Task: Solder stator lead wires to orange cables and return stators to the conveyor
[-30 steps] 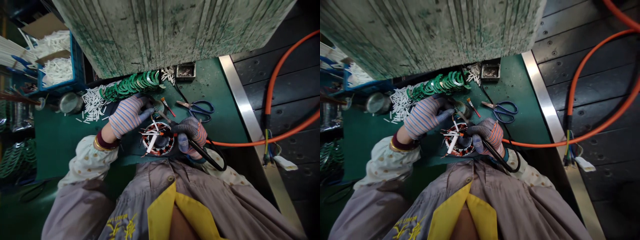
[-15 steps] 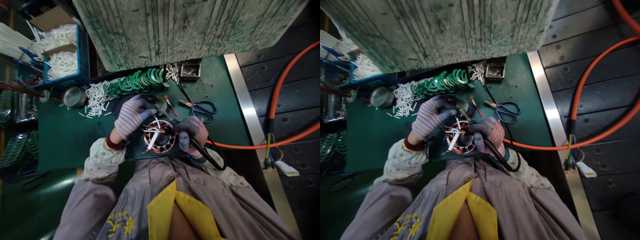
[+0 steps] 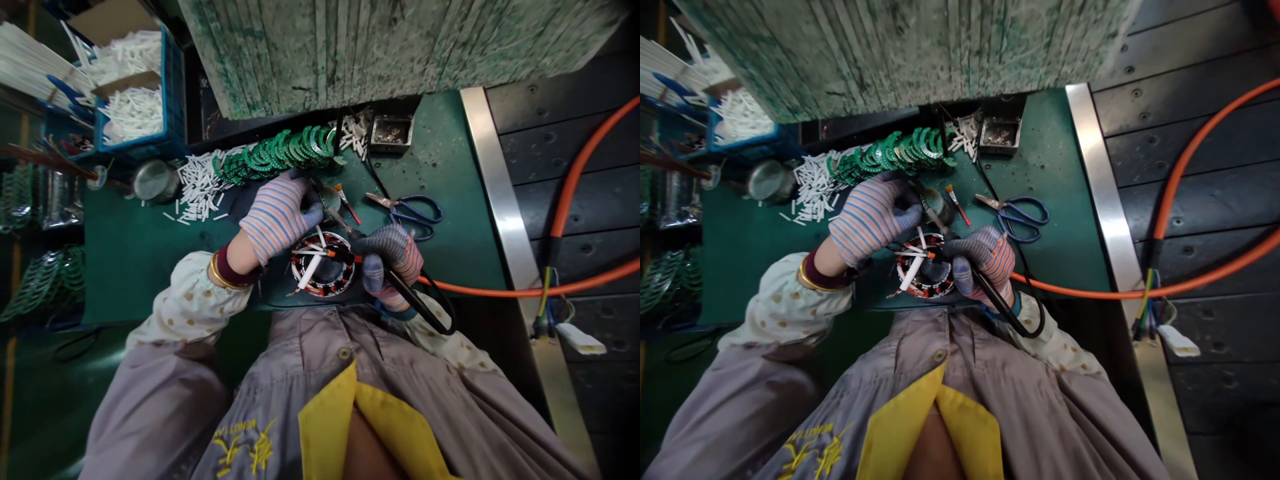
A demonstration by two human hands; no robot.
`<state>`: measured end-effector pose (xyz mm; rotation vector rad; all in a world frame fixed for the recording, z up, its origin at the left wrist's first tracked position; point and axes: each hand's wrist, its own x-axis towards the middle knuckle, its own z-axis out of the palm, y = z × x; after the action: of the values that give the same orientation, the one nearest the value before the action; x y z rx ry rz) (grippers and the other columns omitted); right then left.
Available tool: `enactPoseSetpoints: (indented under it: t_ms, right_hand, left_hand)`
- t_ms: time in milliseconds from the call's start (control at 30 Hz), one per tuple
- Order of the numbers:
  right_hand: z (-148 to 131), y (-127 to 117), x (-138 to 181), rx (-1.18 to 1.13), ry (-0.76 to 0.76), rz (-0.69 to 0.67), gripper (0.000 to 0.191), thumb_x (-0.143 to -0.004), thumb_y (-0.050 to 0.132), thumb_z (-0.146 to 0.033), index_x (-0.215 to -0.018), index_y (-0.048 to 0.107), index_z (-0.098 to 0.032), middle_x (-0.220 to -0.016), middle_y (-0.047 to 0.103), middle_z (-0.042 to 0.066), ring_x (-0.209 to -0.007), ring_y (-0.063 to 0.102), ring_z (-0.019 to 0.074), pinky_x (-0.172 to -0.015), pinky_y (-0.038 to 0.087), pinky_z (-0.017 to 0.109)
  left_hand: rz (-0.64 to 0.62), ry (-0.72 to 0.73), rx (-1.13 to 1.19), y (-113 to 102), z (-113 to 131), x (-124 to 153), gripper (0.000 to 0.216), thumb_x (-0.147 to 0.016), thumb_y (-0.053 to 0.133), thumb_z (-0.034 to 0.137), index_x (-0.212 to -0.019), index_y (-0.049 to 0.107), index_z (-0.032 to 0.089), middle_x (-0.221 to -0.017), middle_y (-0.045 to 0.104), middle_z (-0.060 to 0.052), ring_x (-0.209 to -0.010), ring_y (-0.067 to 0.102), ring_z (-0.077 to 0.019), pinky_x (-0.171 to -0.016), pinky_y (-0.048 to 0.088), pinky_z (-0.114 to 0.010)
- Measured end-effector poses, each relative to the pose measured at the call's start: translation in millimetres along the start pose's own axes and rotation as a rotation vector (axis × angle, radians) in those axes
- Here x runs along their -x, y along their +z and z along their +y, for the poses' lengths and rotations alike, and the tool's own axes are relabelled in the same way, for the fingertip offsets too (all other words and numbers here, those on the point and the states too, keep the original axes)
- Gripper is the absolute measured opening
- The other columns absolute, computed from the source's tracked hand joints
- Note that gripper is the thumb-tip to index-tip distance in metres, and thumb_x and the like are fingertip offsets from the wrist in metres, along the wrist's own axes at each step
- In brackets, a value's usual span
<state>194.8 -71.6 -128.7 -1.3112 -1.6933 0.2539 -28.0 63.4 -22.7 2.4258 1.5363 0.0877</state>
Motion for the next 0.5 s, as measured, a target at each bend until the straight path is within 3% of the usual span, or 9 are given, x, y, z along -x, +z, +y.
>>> enactPoseSetpoints:
  t_ms: [167,367,500]
  right_hand:
    - [1.4,-1.4,0.2,-0.015,-0.014,-0.025,0.038,-0.115,0.052,-0.042,-0.106,0.089,-0.034,-0.089,0.075,0.011,-0.091,0.072,0.0338,-0.092,0.062,0.053]
    - [-2.1,8.3,-7.9,-0.119,-0.058,0.245,0.035,-0.118,0.054,-0.04,-0.102,0.084,-0.032,-0.085,0.075,0.005,-0.081,0.072,0.027,-0.082,0.061,0.044]
    - [-12.6,-5.0,-17.8,-0.087,-0.008,0.28,0.047,-0.124,0.05,-0.051,-0.095,0.082,-0.031,-0.08,0.077,0.002,-0.076,0.075,0.0235,-0.077,0.064,0.041]
  left_hand:
    - [0.008,0.033,-0.076,1.2,1.9,8.7,0.025,-0.109,0.071,0.035,-0.121,0.086,0.018,-0.119,0.084,-0.014,-0.112,0.083,-0.0378,-0.104,0.069,-0.045]
    - [0.142,-0.022,-0.051,17.0,5.8,24.5,0.019,-0.115,0.071,0.034,-0.121,0.081,0.02,-0.12,0.082,-0.012,-0.114,0.08,-0.0361,-0.106,0.068,-0.046]
    - [0.188,-0.054,0.042,23.6,4.5,27.0,0.018,-0.115,0.07,0.037,-0.115,0.08,0.022,-0.12,0.082,-0.011,-0.113,0.08,-0.0341,-0.109,0.068,-0.046]
